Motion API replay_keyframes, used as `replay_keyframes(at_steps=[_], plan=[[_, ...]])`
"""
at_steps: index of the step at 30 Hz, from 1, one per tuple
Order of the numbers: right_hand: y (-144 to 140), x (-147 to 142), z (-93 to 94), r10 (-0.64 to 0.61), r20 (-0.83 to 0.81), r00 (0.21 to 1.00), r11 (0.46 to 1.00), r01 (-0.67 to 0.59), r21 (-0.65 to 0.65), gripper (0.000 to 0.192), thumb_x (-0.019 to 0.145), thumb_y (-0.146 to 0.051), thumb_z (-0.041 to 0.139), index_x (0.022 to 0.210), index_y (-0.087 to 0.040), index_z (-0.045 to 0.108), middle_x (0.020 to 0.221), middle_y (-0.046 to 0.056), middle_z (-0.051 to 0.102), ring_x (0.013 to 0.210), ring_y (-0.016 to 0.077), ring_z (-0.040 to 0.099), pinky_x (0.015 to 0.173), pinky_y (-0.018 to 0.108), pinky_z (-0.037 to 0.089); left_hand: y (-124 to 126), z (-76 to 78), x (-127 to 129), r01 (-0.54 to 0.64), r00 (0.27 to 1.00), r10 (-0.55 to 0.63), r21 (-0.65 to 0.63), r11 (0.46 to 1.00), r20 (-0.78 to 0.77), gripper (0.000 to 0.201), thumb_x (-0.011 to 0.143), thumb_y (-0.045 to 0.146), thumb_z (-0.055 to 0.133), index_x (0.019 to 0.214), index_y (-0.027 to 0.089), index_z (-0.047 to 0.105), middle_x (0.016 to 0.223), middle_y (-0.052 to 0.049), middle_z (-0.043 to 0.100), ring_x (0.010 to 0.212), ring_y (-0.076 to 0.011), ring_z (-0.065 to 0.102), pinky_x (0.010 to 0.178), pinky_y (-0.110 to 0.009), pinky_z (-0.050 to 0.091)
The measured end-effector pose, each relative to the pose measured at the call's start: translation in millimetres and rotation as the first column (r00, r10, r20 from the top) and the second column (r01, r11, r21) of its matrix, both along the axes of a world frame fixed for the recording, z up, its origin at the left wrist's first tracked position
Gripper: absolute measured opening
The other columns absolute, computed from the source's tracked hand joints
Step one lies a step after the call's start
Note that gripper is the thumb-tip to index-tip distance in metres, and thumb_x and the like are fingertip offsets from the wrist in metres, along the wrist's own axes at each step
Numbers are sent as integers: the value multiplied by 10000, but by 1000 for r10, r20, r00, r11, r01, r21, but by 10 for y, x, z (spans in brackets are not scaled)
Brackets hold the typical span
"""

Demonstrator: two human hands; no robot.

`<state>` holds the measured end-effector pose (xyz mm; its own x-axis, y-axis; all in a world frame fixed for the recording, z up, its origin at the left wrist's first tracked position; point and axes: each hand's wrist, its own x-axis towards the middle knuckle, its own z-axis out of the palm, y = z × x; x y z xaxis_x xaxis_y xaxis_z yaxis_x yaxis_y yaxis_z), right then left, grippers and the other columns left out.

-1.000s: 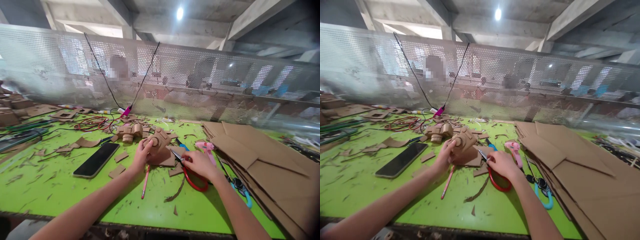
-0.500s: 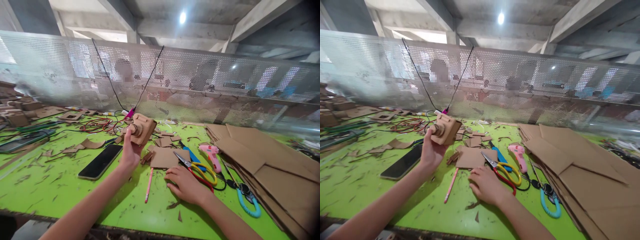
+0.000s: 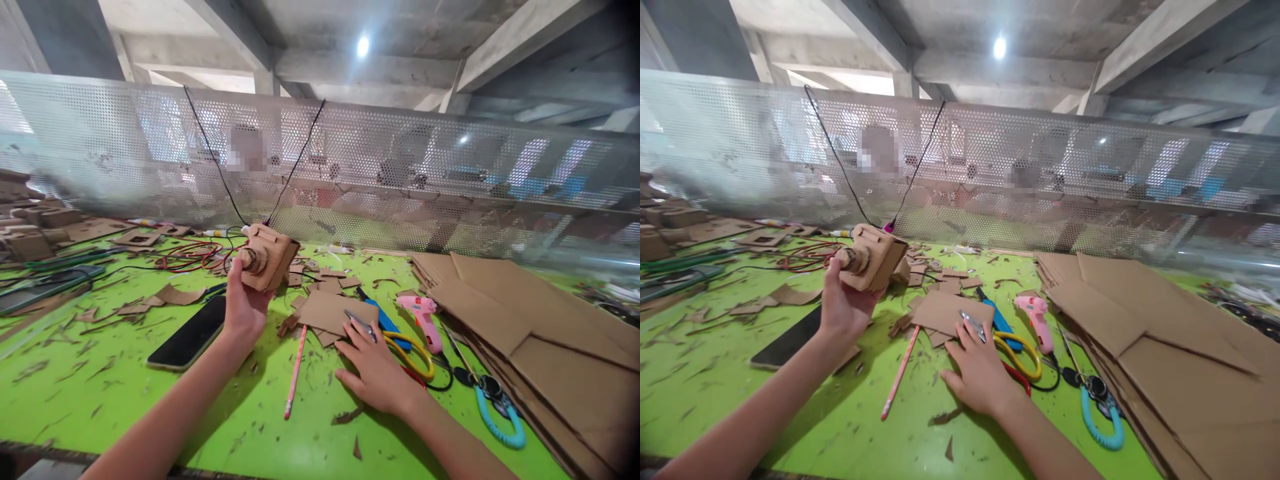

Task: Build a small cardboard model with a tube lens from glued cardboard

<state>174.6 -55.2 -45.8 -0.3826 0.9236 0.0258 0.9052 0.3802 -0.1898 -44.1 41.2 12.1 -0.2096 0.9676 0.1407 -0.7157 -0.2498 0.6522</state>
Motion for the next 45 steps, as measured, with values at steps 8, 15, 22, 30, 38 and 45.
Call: replay_keyframes(at_steps=[8, 15, 22, 30, 38, 45], plan=[[-100, -100, 112, 174, -91, 980, 977, -184, -107, 712, 901, -640, 270, 1425, -168, 364, 1534, 170, 189, 1435, 260, 132, 1114, 570, -110, 5, 33, 33, -4, 996, 6, -20, 1000, 88, 203, 810, 403, 582, 927, 241, 618, 806, 51, 691, 631, -118, 632, 483, -195, 484], [-27, -257, 123, 306, -116, 945, 943, -318, -102, 676, 915, -618, 270, 1428, -186, 359, 1531, 104, 248, 1432, 249, 151, 1145, 534, -59, -5, 8, 68, -4, 996, 4, -1, 1000, 93, 236, 749, 397, 649, 905, 220, 647, 818, 47, 716, 631, -141, 662, 475, -219, 523], [168, -599, -48, 282, -8, 959, 959, -282, 14, 708, 921, -606, 222, 1409, -117, 378, 1508, 181, 278, 1419, 330, 165, 1111, 630, -12, -19, -27, 93, 2, 997, -1, -13, 1000, 76, 319, 685, 411, 711, 918, 198, 664, 829, 24, 727, 647, -139, 665, 525, -213, 548], [566, -684, -92, 142, -51, 989, 986, -137, 90, 690, 928, -592, 242, 1381, -101, 416, 1490, 213, 310, 1402, 344, 221, 1104, 634, 32, -6, -39, 70, 6, 1000, -7, 21, 1000, 30, 367, 631, 438, 749, 906, 206, 676, 834, 31, 728, 658, -138, 660, 495, -206, 538], [363, 213, 351, -115, -57, 992, 989, 109, -98, 572, 749, -543, 649, 1209, -217, 554, 1172, 98, 631, 1033, 274, 593, 859, 383, 450, -25, -64, 128, 35, 999, -35, 3, 999, 10, 314, 713, 429, 697, 950, 224, 674, 946, 27, 722, 793, -129, 660, 619, -185, 543], [196, 150, 18, -307, 73, 949, 941, 291, 173, 312, 898, -441, 483, 1037, -184, 592, 1036, 92, 610, 895, 237, 604, 821, 371, 438, -23, -173, 154, 64, 995, -60, 47, 997, -80, 353, 692, 439, 703, 969, 220, 673, 1035, 2, 690, 993, -158, 613, 724, -183, 524]])
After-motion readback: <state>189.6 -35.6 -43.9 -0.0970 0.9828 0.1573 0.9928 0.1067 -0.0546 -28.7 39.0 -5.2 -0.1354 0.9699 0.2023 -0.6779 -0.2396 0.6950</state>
